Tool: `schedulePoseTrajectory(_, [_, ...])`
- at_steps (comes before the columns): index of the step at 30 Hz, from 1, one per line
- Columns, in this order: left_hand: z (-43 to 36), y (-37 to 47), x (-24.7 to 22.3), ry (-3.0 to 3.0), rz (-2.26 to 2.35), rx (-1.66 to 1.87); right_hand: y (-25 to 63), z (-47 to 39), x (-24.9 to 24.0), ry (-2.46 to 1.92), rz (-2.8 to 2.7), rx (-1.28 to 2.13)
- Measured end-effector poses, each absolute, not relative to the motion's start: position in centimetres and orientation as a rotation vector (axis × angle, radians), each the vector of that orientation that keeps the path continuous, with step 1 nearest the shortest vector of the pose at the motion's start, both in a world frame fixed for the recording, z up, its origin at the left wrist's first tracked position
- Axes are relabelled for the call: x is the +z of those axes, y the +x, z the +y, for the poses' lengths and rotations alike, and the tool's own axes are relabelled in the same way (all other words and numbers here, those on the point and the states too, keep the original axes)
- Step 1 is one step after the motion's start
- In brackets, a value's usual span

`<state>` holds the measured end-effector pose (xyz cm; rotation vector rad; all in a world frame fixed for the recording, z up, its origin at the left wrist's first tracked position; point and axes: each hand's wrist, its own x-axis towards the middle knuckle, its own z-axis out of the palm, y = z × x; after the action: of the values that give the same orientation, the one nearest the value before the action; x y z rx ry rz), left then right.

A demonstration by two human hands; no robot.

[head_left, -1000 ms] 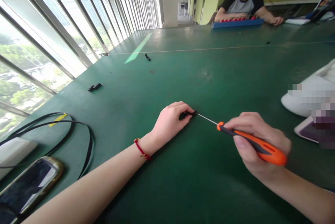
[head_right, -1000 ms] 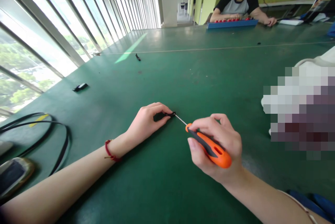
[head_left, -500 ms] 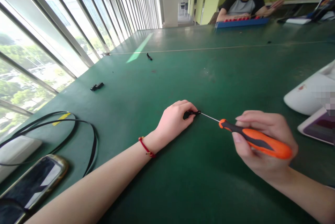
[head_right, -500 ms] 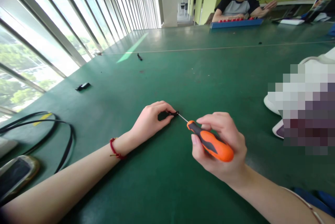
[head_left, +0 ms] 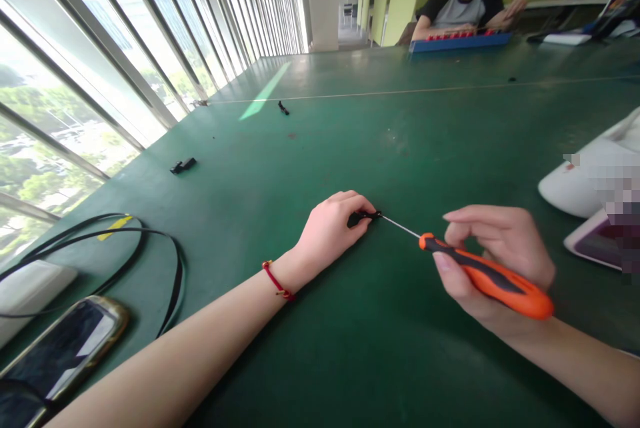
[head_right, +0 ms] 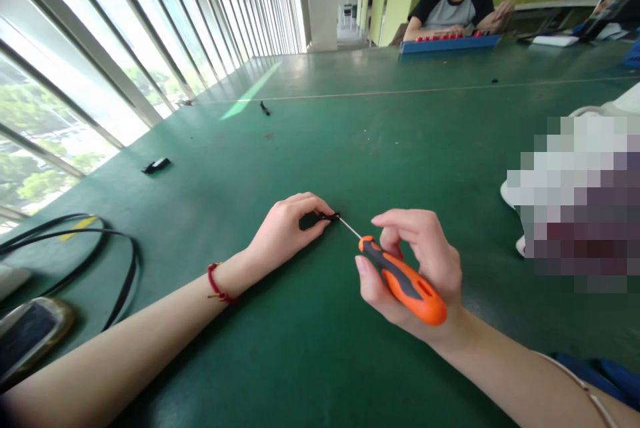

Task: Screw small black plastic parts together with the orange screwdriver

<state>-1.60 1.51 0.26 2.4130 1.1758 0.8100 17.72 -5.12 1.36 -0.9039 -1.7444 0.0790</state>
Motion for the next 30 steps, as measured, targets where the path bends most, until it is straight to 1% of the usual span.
schedulePoseTrajectory(4, [1.49, -1.62, 0.28, 2.411, 1.178, 0.800, 17.66, -5.19, 1.35, -0.972, -1.712, 0.035])
schedulePoseTrajectory(7, [1.48, -1.62, 0.30, 2.413, 1.182, 0.802, 17.57, -5.12, 1.46, -0.939, -1.602, 0.086])
schedulePoseTrajectory(12, [1.42, -1.60, 0.41, 2.416, 1.188, 0.787, 17.69, -5.19, 1.47, -0.954, -1.820, -0.010])
schedulePoseTrajectory(14, [1.43, -1.59, 0.41, 2.411, 1.193, 0.785, 17.69, -5.20, 1.42, -0.945, -1.792, -0.027])
schedulePoseTrajectory(17, [1.46, -1.58, 0.37, 2.410, 1.188, 0.790, 17.66, -5.10, 1.46, -0.904, -1.677, 0.036])
schedulePoseTrajectory(19, [1.47, -1.59, 0.35, 2.412, 1.186, 0.788, 17.72, -5.06, 1.49, -0.914, -1.719, 0.053])
schedulePoseTrajectory(23, [1.47, -1.60, 0.35, 2.410, 1.188, 0.794, 17.87, -5.09, 1.23, -0.930, -1.805, -0.087])
schedulePoseTrajectory(26, [1.47, -1.60, 0.35, 2.413, 1.191, 0.796, 17.91, -5.10, 1.10, -0.918, -1.697, -0.034])
schedulePoseTrajectory(30, [1.45, -1.57, 0.33, 2.414, 1.196, 0.795, 18.26, -5.00, 1.75, -0.925, -1.861, -0.024])
